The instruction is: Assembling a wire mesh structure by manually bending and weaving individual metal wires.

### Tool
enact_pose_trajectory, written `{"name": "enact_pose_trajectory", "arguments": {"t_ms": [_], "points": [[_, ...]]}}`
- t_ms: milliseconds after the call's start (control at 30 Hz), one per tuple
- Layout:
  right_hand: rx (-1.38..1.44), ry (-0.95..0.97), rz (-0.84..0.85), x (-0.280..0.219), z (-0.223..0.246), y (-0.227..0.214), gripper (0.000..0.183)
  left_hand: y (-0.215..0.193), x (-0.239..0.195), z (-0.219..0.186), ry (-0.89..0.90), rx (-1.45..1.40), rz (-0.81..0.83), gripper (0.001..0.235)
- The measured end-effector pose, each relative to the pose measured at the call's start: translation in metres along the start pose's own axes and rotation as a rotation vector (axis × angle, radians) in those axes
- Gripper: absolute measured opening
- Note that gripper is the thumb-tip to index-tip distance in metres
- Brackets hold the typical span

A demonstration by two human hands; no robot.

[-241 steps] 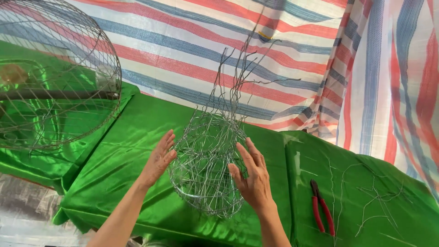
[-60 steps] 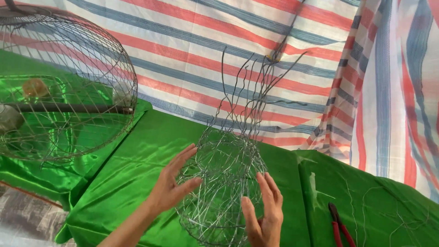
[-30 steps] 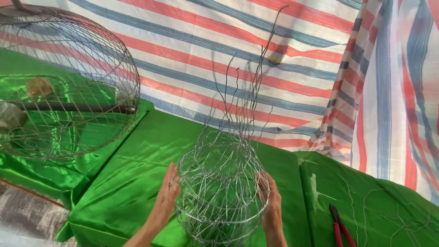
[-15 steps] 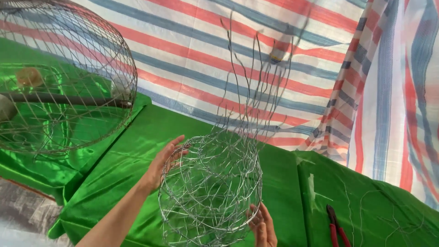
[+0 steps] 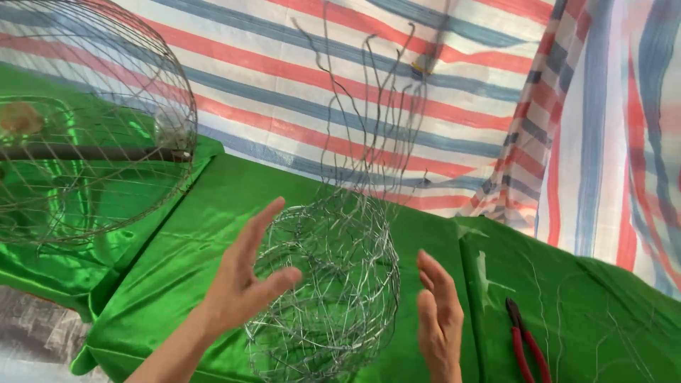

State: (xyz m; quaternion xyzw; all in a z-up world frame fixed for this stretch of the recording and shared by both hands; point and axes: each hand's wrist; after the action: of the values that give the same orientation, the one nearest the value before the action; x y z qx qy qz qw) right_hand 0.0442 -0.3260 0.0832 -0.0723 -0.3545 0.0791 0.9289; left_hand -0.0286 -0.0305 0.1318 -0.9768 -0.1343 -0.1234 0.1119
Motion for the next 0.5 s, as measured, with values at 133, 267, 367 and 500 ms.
{"name": "enact_pose_trajectory", "arguments": {"t_ms": [133, 267, 367, 500], "points": [[0.091, -0.148, 0.066, 0.034, 0.017, 0.026, 0.057, 0.027, -0.014, -0.002, 0.118, 0.477, -0.029, 0.107], [0.125, -0.2, 0.155, 0.042, 0.025, 0.041, 0.061, 0.05, -0.025, 0.003, 0.167, 0.666, -0.134, 0.105], [-0.023, -0.176, 0.148, 0.043, 0.027, 0.048, 0.059, 0.063, -0.026, 0.003, 0.118, 0.762, -0.208, 0.111], [-0.172, -0.127, 0.137, 0.038, 0.022, 0.052, 0.038, 0.075, -0.022, 0.002, 0.091, 0.788, -0.28, 0.107]]}}
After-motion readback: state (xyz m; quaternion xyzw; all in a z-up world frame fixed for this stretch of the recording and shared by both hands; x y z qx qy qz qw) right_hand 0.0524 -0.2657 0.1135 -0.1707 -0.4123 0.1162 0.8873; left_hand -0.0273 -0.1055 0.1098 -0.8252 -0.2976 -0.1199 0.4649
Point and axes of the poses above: each hand's wrist, its own x-axis towards the middle knuckle, its own y-axis out of the palm, z = x × y, and after that the axes turned 15 degrees about -y, right-handed
